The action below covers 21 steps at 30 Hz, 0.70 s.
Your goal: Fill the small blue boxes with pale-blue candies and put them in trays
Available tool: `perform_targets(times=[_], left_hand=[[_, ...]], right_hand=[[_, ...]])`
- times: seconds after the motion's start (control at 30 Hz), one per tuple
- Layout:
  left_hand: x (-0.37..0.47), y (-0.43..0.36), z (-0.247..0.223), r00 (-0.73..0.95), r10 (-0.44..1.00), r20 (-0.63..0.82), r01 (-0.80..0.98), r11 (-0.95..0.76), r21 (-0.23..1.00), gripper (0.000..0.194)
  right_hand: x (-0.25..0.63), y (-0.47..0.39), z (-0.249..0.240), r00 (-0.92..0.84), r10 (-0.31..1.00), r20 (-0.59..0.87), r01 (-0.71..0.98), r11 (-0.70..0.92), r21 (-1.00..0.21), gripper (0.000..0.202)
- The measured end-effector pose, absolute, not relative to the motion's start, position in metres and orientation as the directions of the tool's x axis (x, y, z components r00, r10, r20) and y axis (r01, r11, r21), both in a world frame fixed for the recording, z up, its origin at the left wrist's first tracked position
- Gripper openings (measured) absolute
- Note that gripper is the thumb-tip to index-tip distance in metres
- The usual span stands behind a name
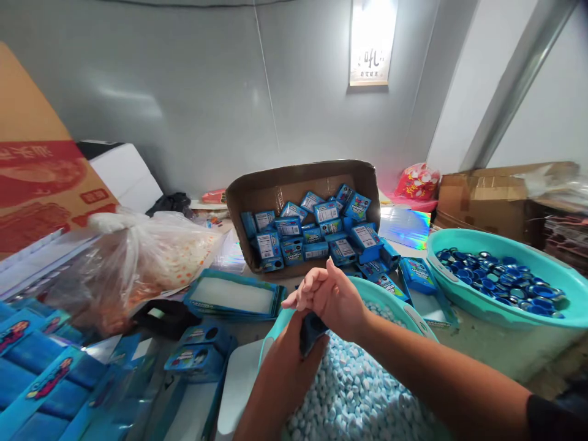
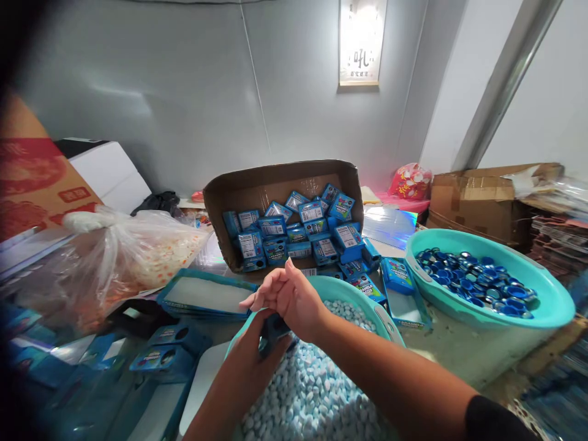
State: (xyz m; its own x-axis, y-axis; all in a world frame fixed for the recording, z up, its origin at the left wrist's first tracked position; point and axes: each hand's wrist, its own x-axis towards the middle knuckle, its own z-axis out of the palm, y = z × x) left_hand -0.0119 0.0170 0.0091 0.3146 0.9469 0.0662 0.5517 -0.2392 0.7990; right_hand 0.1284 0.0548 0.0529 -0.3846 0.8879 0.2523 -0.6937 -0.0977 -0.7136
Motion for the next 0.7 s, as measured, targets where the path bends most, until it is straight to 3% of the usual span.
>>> perform_targets(times=[0.17,0.33,0.5,0.6,0.7], left_hand=[[-0.011,0.018,0.008,0.344,0.936,0.073,0.533,-0.258,0.806,0.049],[-0.009,0.016,0.009,0.369,0.929,0.026,0.569,-0.247,0.784,0.041],[-0.01,0.019,0.003,0.318,0.946,0.056,0.563,-0.236,0.792,0.044],[-0.013,0.02,-0.002,0.3,0.949,0.093,0.524,-0.245,0.816,0.057],[-0.016,0.021,-0.005,0.276,0.957,0.092,0.488,-0.222,0.844,0.057]], right_hand=[[0.127,0.056,0.054,-0.369,0.877,0.308,-0.746,-0.082,-0.66,0.054],[0.125,0.057,0.056,-0.34,0.882,0.327,-0.808,-0.096,-0.581,0.049],[0.133,0.058,0.058,-0.351,0.898,0.264,-0.741,-0.094,-0.664,0.049],[0.148,0.061,0.059,-0.197,0.946,0.258,-0.516,0.124,-0.848,0.047],[0.17,0.07,0.056,-0.12,0.95,0.287,-0.011,0.288,-0.958,0.043]])
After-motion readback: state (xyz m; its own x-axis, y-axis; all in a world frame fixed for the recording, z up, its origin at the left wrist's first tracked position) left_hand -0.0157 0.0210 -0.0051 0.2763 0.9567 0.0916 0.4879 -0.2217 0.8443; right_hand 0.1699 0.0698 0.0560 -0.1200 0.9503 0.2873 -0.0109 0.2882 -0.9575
